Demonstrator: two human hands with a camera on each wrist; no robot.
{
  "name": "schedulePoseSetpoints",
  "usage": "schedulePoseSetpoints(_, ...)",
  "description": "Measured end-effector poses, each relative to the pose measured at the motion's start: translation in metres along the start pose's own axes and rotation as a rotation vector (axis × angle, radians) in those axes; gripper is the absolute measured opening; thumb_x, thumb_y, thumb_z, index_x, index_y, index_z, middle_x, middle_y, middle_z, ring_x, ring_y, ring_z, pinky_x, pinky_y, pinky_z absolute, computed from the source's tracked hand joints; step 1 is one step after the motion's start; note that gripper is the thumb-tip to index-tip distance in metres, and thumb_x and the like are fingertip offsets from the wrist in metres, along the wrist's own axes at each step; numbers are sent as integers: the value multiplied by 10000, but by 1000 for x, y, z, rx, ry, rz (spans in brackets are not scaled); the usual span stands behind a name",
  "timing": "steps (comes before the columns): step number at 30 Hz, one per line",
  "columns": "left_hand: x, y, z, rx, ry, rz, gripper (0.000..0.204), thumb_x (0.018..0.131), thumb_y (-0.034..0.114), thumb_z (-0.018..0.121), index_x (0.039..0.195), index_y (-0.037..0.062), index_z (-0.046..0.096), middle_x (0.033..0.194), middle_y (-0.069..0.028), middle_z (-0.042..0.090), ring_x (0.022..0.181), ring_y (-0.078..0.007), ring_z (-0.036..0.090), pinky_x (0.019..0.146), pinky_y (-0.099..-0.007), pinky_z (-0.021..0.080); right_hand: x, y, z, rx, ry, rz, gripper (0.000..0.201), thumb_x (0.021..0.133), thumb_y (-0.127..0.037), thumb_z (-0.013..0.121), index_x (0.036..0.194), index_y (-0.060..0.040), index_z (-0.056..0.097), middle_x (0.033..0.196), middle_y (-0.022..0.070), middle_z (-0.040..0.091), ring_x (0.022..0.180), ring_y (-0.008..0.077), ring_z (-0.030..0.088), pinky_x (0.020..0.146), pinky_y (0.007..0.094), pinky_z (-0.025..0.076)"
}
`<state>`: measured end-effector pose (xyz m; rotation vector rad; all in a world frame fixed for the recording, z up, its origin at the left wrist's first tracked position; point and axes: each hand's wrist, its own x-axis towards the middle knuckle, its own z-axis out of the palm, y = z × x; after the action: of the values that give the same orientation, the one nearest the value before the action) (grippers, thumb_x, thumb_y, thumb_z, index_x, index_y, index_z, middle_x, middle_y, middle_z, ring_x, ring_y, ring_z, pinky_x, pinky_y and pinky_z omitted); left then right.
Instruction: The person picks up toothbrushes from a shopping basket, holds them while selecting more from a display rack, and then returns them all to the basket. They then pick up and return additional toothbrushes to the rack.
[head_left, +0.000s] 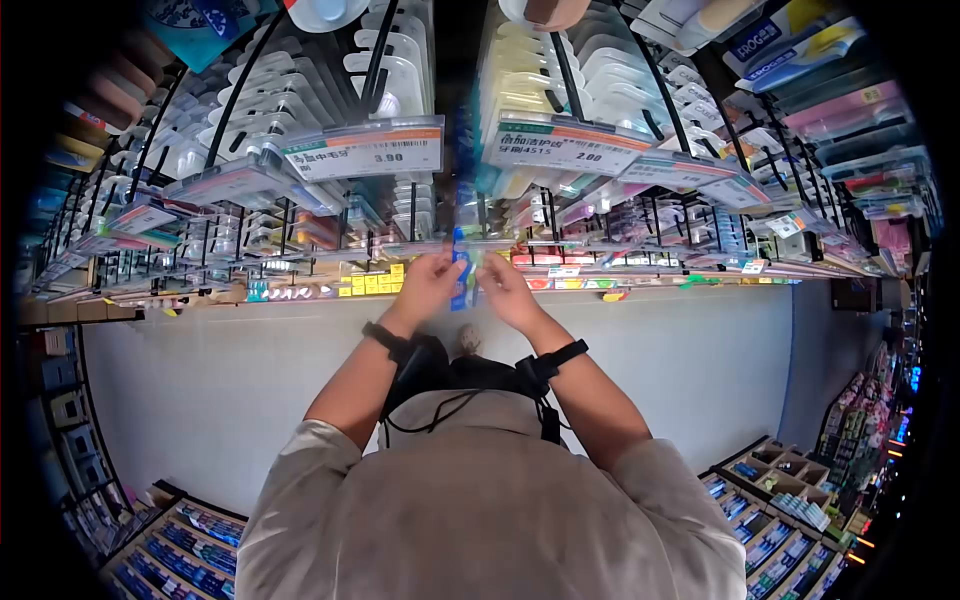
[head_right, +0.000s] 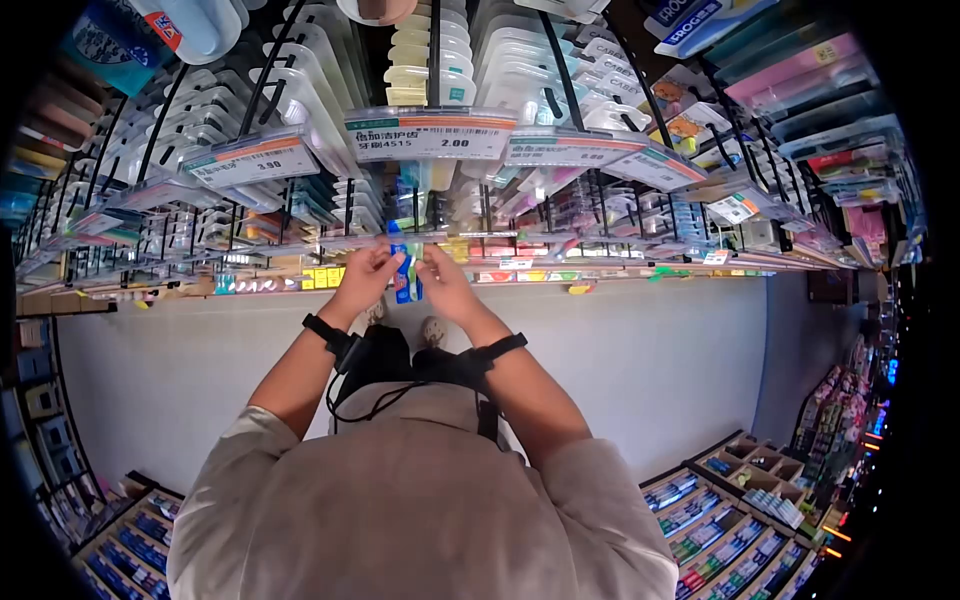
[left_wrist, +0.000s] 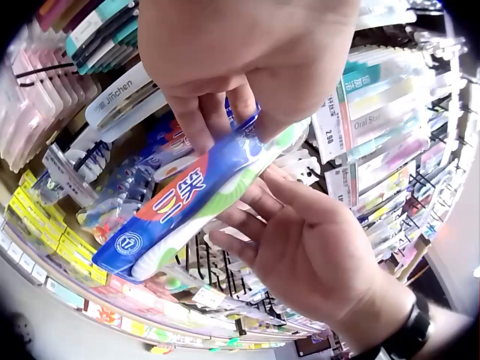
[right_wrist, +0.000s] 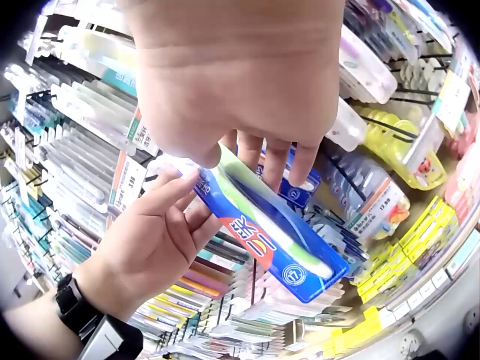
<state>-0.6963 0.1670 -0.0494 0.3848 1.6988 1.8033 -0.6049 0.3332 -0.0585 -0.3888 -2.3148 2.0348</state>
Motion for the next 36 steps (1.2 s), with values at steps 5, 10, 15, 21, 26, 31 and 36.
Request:
schedulePoseSetpoints(5, 2, -9, 5, 54, -16, 103, 200, 965, 125, 642, 1093, -28, 650, 886, 2, 673, 763, -31, 562, 666, -211, 464, 4, 6, -15, -50, -21, -45, 218, 995, -171, 580, 1145, -12, 588, 893, 63, 630, 796, 125, 571, 712, 291, 473)
schedulePoseSetpoints(10, 0, 8, 11, 2, 31, 4, 129, 950, 88, 660, 929, -38, 673, 855, 46, 622, 786, -15, 529, 695, -194, 444, 13, 3, -21, 12, -36, -48, 224, 996, -210, 601, 1061, 2, 631, 788, 13, 609, 710, 77, 537, 643, 255, 453)
schedulePoseSetpoints(15, 5, -1, 10, -69, 43, 36, 151, 945, 90, 666, 1005, -48, 685, 901, 25, 653, 789, -20, 539, 692, -201, 447, 12, 3, -19, 51, 17, -61, 235, 994, -215, 608, 1075, 3, 641, 793, 6, 612, 714, 73, 538, 642, 247, 451)
schedulePoseSetpoints(21, 7, 1, 0, 101, 107, 14, 212, 909, 99, 707, 1074, -34, 687, 870, 0, 689, 784, -58, 582, 692, -243, 490, 24, 16, -26, -58, -38, -104, 253, 988, -222, 611, 1111, -3, 643, 785, 9, 614, 702, 76, 551, 630, 255, 456)
schedulePoseSetpoints(26, 25, -18, -1, 126, 208, 161, 252, 870, 64, 724, 1099, -29, 677, 891, -22, 691, 795, -86, 601, 717, -261, 509, 35, 10, -31, -7, -55, 87, 334, 973, -197, 598, 1250, -12, 584, 723, 18, 597, 600, 92, 536, 540, 282, 439)
schedulePoseSetpoints(31, 16, 1, 1, 31, 185, 37, 314, 884, 45, 703, 1152, -94, 614, 934, -44, 686, 808, -84, 618, 745, -242, 513, 36, 11, -27, -15, -53, 61, 329, 971, -194, 613, 1240, -6, 588, 736, 15, 599, 628, 66, 520, 562, 273, 440)
schedulePoseSetpoints(36, 13, -6, 5, -33, 151, 34, 247, 921, 71, 678, 1128, -61, 645, 940, -40, 694, 813, -86, 629, 729, -255, 525, 25, -7, -26, 9, -25, -2, 245, 972, -197, 634, 1117, 0, 642, 741, 0, 616, 657, 60, 522, 589, 259, 430)
